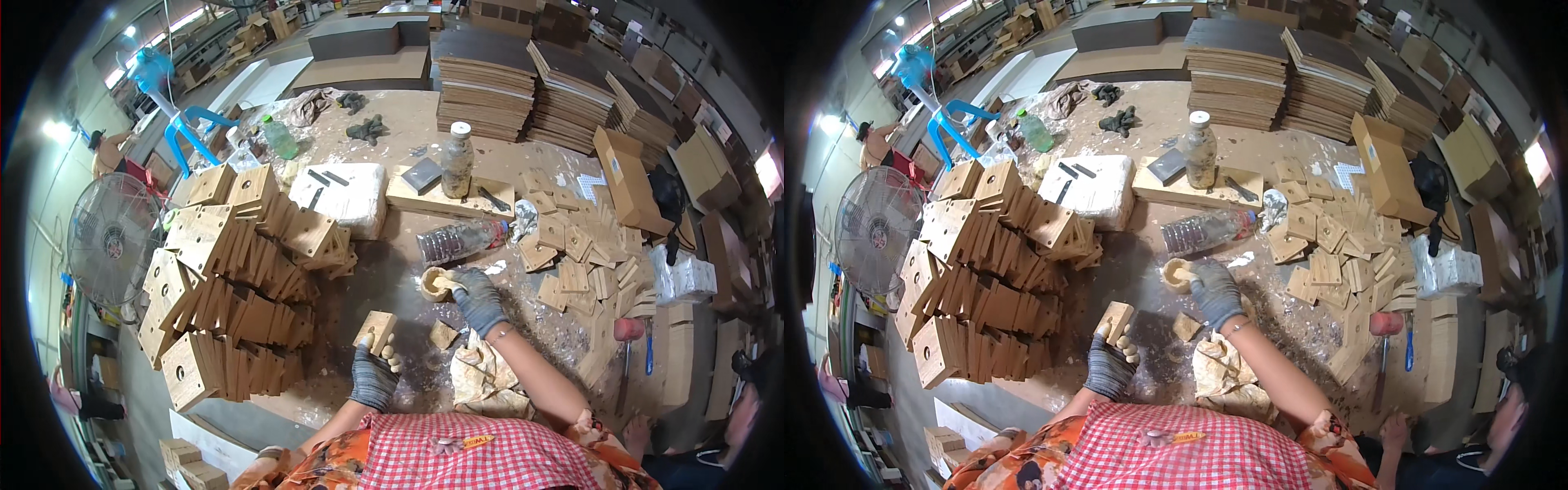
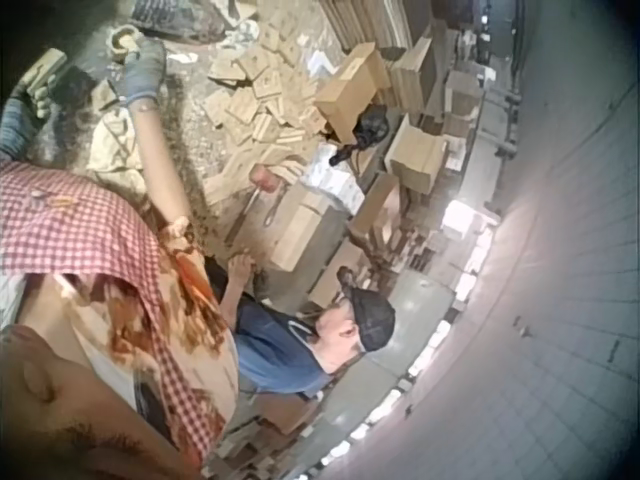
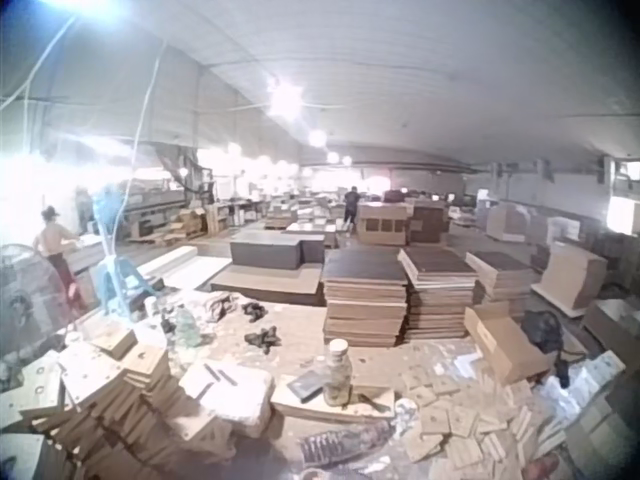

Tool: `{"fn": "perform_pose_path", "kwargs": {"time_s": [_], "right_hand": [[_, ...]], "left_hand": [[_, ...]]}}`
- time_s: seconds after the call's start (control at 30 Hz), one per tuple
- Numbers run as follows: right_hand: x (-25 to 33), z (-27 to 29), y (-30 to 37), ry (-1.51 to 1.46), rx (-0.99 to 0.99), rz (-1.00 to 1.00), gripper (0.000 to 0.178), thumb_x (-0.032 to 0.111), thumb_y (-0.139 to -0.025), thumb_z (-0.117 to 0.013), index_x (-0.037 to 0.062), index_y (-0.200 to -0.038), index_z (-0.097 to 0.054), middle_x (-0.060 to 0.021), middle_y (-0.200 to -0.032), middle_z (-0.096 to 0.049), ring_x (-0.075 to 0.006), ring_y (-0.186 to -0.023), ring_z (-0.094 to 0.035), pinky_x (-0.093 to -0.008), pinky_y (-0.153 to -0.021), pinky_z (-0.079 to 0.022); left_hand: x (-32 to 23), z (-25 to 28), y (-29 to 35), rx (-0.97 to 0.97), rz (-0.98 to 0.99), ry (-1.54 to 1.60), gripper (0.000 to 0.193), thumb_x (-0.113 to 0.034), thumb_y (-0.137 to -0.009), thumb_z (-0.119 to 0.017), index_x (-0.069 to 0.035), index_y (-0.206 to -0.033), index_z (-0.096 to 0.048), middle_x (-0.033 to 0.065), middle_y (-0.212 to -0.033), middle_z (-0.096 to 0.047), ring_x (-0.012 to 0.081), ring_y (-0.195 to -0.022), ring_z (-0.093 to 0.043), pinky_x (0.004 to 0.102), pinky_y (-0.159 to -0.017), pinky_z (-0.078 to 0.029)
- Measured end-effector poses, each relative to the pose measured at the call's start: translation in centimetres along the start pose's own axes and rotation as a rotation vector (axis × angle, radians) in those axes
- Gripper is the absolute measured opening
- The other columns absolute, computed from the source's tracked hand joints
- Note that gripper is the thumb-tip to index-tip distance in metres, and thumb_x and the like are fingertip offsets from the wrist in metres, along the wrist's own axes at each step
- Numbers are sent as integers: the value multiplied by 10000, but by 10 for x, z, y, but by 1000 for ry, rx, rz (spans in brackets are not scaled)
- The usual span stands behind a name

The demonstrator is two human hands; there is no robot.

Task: The person applies a liquid substance from a small cup onto small wooden blocks using their fingers and then joins the blocks together.

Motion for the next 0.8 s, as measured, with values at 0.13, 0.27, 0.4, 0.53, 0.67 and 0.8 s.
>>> {"fn": "perform_pose_path", "kwargs": {"time_s": [0.13, 0.27, 0.4, 0.53, 0.67, 0.8], "right_hand": [[6, -11, -9, 250, 93, -21, 350, 154, -800, -588, 15, -1121, -594, -211, -1024, -602, -354, -973, -570, -421, -899, -448], [9, 28, 9, 311, -43, -70, 412, 241, -810, -602, 27, -1161, -577, -225, -1046, -594, -363, -989, -562, -410, -884, -452], [-6, 63, 83, 467, 142, -233, 518, 379, -798, -625, 28, -1176, -576, -210, -1137, -554, -338, -1095, -487, -418, -974, -369], [-3, 43, 177, 437, 372, -154, 699, 566, -706, -665, 58, -1179, -589, -163, -1238, -496, -320, -1169, -417, -451, -1039, -278], [-8, 7, 217, 524, 406, -185, 627, 567, -726, -642, 70, -1108, -629, -127, -1218, -522, -281, -1165, -423, -439, -1037, -271], [-7, 27, 219, 632, 258, -261, 488, 498, -793, -597, 65, -1014, -649, -103, -1171, -549, -250, -1128, -450, -419, -1017, -289]], "left_hand": [[9, -2, 0, -3, 97, 15, 402, -420, -876, -523, -33, -976, -569, -4, -594, -485, 153, -525, -434, 275, -481, -361], [8, -13, 4, 3, 74, -55, 393, -449, -859, -507, -60, -872, -558, -25, -541, -424, 143, -483, -425, 280, -467, -374], [3, -32, 12, 140, 34, -159, 409, -454, -835, -507, -53, -786, -571, -18, -481, -402, 148, -428, -391, 282, -440, -336], [11, -51, 27, 221, 39, -231, 425, -448, -829, -494, -38, -753, -578, -4, -436, -393, 155, -402, -375, 288, -434, -327], [25, -77, 51, 395, 49, -313, 427, -425, -845, -470, -23, -751, -576, 8, -428, -393, 158, -395, -372, 280, -426, -321], [35, -88, 79, 486, 183, -304, 441, -428, -857, -464, -14, -765, -583, -2, -435, -383, 159, -405, -378, 275, -424, -323]]}}
Point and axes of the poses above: each hand's wrist, its own y-axis away from the middle knuckle, its own z-axis out of the back of the hand, x = y × z, the point moved 5 cm from there along -y, towards the middle knuckle
